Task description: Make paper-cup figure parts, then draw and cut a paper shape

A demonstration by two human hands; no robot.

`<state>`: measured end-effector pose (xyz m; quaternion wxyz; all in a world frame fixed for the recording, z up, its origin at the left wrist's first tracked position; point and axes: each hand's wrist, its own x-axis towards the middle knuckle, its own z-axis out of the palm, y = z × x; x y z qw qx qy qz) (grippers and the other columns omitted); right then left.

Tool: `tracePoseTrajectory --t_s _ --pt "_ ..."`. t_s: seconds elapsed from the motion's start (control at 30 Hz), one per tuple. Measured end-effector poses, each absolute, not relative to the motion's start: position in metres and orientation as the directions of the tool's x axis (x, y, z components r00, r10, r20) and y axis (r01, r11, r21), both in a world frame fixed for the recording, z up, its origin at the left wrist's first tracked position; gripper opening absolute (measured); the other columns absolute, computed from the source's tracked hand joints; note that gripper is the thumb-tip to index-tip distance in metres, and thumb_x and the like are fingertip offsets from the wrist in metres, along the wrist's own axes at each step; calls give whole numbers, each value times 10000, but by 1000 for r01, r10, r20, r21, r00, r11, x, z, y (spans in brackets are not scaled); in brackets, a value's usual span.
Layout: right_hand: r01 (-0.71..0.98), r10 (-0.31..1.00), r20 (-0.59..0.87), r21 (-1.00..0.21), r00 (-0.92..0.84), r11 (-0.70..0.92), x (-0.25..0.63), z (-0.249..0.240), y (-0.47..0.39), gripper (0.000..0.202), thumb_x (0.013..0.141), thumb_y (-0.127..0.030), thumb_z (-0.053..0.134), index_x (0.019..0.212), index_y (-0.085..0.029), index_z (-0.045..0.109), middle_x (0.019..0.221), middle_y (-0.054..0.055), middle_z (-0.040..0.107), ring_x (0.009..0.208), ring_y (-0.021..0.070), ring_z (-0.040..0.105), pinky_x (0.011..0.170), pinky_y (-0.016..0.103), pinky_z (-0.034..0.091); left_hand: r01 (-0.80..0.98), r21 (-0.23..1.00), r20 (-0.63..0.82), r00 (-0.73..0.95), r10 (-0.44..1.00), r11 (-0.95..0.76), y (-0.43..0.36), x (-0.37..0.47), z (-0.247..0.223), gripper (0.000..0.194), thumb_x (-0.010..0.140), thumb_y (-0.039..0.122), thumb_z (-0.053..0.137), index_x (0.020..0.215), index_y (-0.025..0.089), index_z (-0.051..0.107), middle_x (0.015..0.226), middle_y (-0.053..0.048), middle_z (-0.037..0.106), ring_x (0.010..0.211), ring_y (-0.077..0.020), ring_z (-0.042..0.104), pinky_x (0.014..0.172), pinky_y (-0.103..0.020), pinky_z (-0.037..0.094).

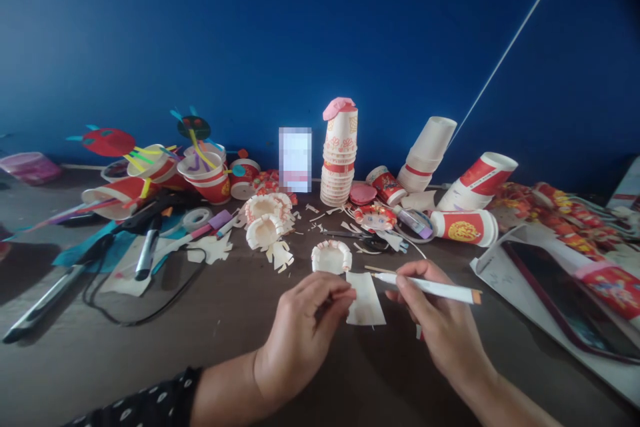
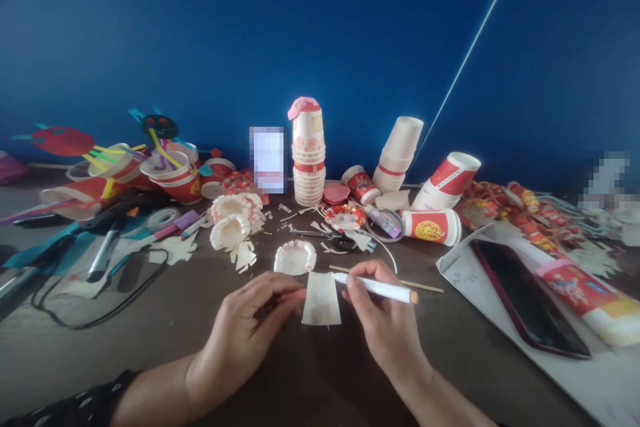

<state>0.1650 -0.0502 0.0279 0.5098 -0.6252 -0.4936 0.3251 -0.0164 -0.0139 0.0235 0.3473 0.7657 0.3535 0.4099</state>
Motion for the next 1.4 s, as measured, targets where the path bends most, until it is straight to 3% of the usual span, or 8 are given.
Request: tracePoseTrajectory --t_s 0.17,0.33,0.5,0.87,1.4 --pt "169 970 90 -984 227 52 167 21 -53 210 816 -386 482 875 -198 554 593 -12 574 518 126 511 469 221 415 212 940 187 337 923 -268 -7 -14 18 217 831 299 441 780 148 587 484 43 486 430 -60 452 462 -167 370" --pt "-25 988 92 -995 121 96 167 18 -53 181 839 -354 446 840 -196 534 636 -2 595 510 113 478 505 233 401 33 999 -5 314 949 -5 -1 -8 13 310 818 395 428 741 123 557 559 36 484 362 -26 365 359 -161 259" --pt "-36 993 98 -994 63 100 162 24 -55 173 819 -354 473 763 -194 509 638 2 589 527 117 493 526 244 409 -37 989 -121 362 924 144 -1 -4 16 324 802 404 448 743 106 559 522 51 451 346 -17 323 347 -157 211" --pt "83 996 92 -992 2 92 158 31 -58 213 816 -381 489 755 -179 520 635 21 593 535 124 503 521 252 399 -50 982 -136 491 861 184 -4 -6 17 284 755 398 523 750 119 570 416 59 434 362 -41 351 370 -164 244" --pt "27 995 60 -998 -81 62 158 30 -60 238 825 -370 499 694 -171 492 613 15 613 511 119 554 505 252 429 -131 985 -26 549 836 116 -13 -8 14 167 650 249 656 647 118 553 587 13 529 433 -64 494 395 -172 402"
